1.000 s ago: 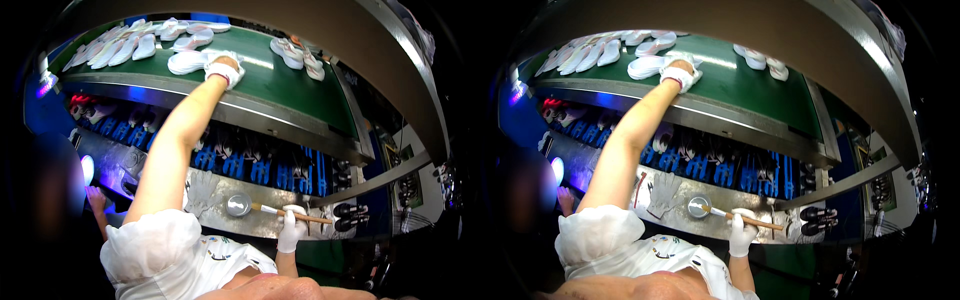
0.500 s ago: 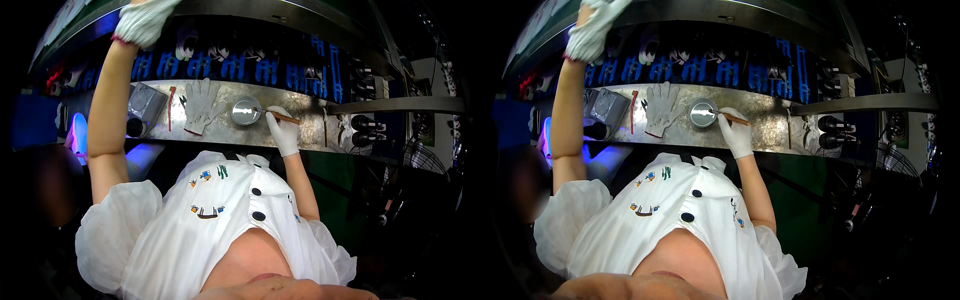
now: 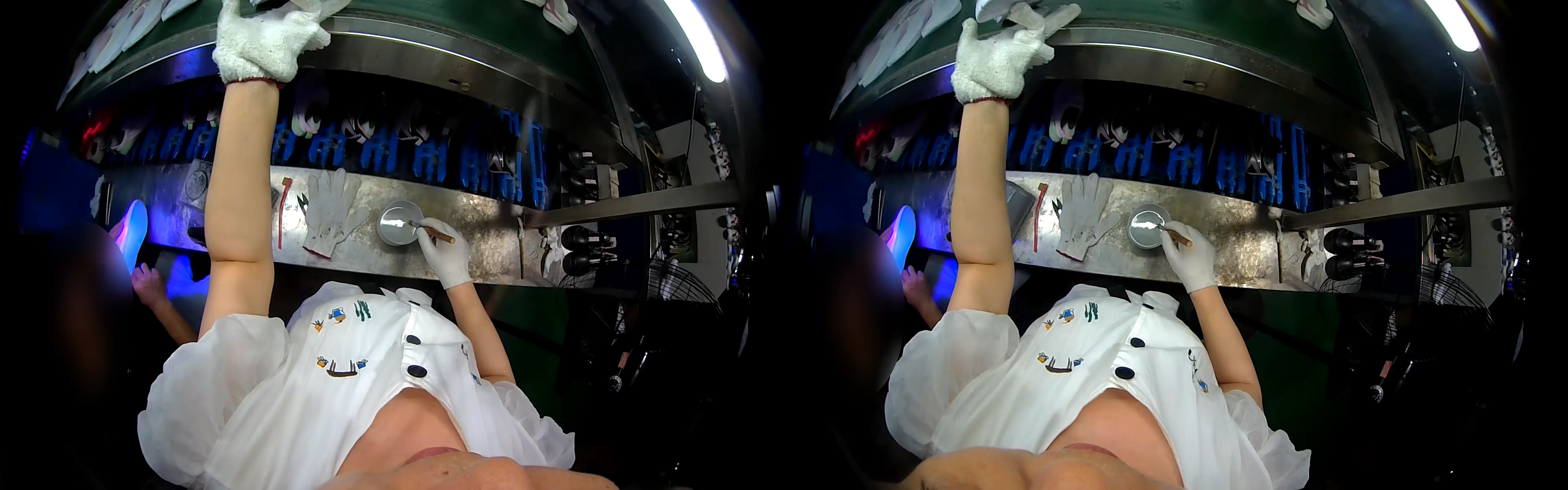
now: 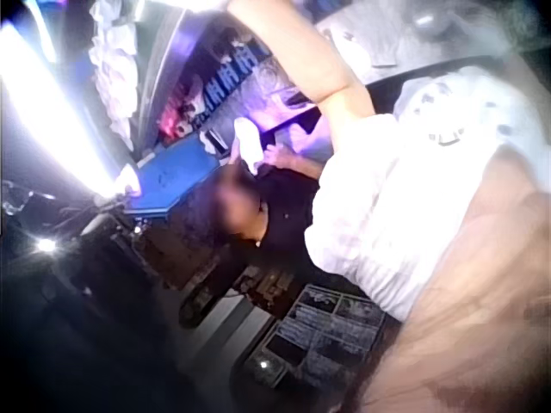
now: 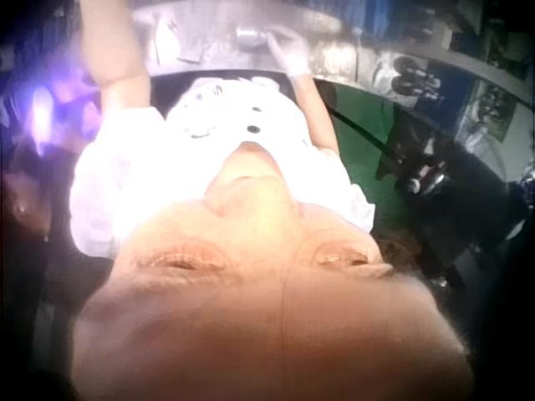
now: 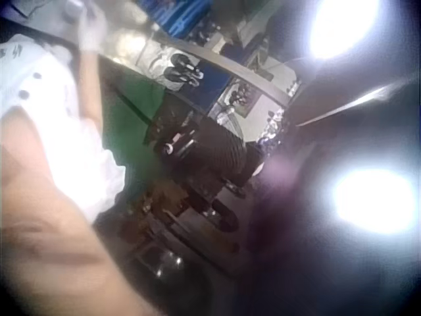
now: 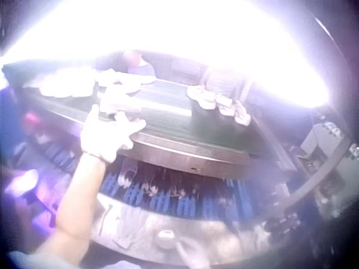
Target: The person repeatedly picks up white shoe soles from a conveyor belt, applies a substance with a brush to the sole surface, and places them back on the belt. The process is continuous and repetitive throughout the clip.
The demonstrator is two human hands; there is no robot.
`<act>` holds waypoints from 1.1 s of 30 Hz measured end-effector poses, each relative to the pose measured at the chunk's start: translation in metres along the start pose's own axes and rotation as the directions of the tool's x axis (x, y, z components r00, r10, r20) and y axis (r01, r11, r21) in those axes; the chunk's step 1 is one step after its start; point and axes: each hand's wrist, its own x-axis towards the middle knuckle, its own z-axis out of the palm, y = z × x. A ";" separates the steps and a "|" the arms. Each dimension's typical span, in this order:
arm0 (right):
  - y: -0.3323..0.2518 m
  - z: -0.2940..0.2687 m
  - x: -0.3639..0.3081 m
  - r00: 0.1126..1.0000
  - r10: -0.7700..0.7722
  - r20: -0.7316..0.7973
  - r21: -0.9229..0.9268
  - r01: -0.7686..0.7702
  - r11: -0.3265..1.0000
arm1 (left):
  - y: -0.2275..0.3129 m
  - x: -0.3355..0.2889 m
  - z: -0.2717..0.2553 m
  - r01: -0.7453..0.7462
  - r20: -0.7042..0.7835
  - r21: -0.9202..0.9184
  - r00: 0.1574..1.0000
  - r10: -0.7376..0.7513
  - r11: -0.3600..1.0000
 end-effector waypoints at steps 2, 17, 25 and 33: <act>0.016 0.004 -0.004 0.999 0.028 0.021 -0.103 -0.025 0.994 | -0.011 0.014 0.032 0.058 0.062 -0.938 0.998 0.001 0.342; -0.007 -0.004 -0.005 0.990 -0.070 -0.122 -0.035 0.066 0.997 | -0.030 -0.023 0.041 0.455 0.348 -0.779 0.886 0.306 -0.431; 0.005 0.002 -0.008 0.986 -0.051 -0.161 0.070 0.063 0.996 | -0.029 -0.067 0.049 0.553 0.383 -0.696 0.826 0.414 -0.457; -0.094 -0.111 0.032 0.874 0.133 -0.467 0.583 0.191 0.790 | -0.039 -0.133 0.048 0.655 0.472 -0.627 0.750 0.464 -0.421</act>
